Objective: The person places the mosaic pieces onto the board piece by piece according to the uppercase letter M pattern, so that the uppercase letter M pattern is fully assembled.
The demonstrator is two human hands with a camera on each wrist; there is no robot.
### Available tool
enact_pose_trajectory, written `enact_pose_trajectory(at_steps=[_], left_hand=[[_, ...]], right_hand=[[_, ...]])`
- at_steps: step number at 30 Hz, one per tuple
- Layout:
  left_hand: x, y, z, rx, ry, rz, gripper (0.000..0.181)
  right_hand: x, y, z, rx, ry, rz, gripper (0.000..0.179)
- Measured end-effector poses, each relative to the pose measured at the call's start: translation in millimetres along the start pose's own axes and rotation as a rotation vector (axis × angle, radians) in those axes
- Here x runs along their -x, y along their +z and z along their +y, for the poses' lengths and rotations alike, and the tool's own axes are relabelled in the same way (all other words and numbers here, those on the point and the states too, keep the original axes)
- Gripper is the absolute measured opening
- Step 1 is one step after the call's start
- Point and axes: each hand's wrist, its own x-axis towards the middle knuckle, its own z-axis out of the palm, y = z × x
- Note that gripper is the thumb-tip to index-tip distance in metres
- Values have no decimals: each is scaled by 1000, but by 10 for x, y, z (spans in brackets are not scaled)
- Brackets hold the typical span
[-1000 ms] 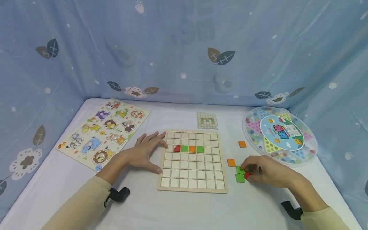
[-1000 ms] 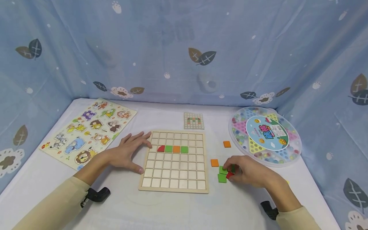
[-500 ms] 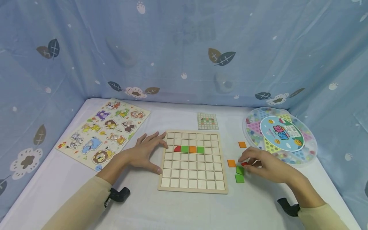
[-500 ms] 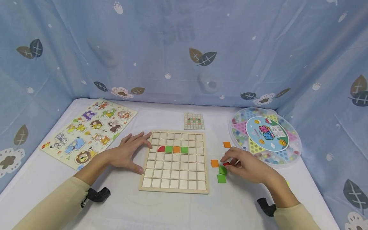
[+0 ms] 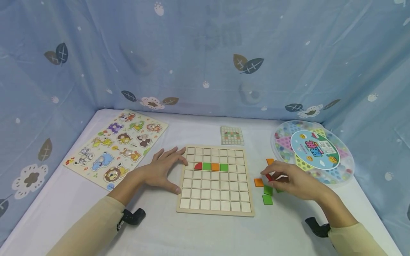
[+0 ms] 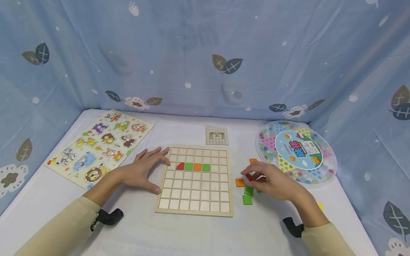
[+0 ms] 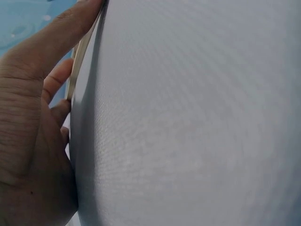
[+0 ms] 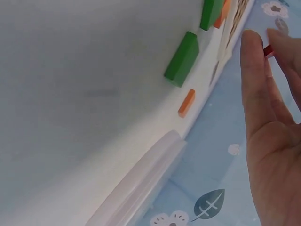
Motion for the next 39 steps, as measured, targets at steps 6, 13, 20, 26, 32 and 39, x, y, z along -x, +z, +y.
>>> enact_pose_trajectory(at_steps=[6, 13, 20, 26, 32, 39], left_hand=[[19, -14, 11, 1, 4, 5, 85], [12, -20, 40, -6, -1, -9, 84], [1, -31, 30, -10, -9, -7, 86], [5, -33, 46, 8, 5, 0, 85], [28, -23, 45, 22, 5, 11, 84], [5, -20, 35, 12, 17, 5, 84]], right_hand=[[-62, -11, -45, -30, 0, 11, 31], [-154, -13, -77, 2, -43, 43, 30], [-237, -21, -72, -18, -85, 61, 34], [-340, -9, -94, -32, -59, 55, 32], [-483, 36, -121, -44, -53, 36, 27], [-579, 75, -126, -68, -51, 55, 23]])
